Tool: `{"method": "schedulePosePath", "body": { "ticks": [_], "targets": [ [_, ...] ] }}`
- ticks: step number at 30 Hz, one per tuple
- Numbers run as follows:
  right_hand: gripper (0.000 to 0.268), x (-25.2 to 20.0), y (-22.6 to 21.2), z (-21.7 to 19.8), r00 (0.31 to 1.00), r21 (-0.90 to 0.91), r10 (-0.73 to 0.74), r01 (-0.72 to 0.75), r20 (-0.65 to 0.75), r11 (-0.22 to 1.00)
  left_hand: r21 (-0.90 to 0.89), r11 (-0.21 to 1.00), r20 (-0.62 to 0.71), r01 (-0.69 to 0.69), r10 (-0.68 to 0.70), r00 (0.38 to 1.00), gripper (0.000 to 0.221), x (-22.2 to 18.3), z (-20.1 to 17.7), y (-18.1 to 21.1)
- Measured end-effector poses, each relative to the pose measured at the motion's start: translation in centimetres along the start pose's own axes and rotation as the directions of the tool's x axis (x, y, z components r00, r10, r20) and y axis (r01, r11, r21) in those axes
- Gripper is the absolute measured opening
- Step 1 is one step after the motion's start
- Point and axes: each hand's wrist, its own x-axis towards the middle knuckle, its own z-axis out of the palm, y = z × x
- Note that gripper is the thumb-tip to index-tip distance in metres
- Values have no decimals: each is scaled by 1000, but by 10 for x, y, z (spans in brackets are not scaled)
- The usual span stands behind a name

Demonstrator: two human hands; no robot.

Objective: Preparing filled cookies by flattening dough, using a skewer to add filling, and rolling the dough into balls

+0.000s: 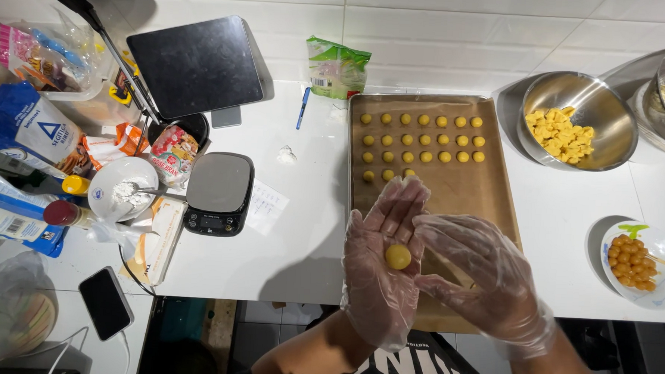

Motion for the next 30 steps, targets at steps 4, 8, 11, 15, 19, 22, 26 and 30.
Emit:
{"method": "schedulePosePath", "body": {
  "ticks": [4, 8, 11, 15, 19, 22, 26, 30],
  "targets": [
    [55, 13, 14, -10, 943, 149, -136, 94, 302, 984, 1, 979, -173, 202, -199, 965, 75, 2, 5, 5],
    [46, 60, -1, -16, 569, 227, 142, -528, 810, 818, 5, 942, -242, 337, -326, 914, 80, 6, 6, 5],
    [52, 49, 14, -9, 594, 224, 78, -418, 800, 880, -182, 937, -60, 299, -314, 948, 76, 11, -21, -11],
    [40, 45, 22, -6, 591, 158, 141, -426, 794, 891, -305, 906, -59, 294, -326, 944, 77, 17, -25, -17],
    [49, 29, 42, 6, 645, 156, -74, -70, 761, 985, -315, 878, -195, 361, -432, 880, 80, 21, -22, -14],
    [38, 32, 48, 5, 643, 217, 27, -297, 766, 930, -337, 872, -157, 354, -423, 893, 79, 27, -31, -20],
    [43, 32, 55, -2, 764, 387, -233, -23, 602, 922, -329, 871, -80, 365, -411, 908, 77, 35, -45, -29],
    [37, 46, 63, -9, 662, 355, -40, -349, 749, 867, -447, 829, -25, 336, -387, 922, 75, 41, -64, -37]
  ]
}}
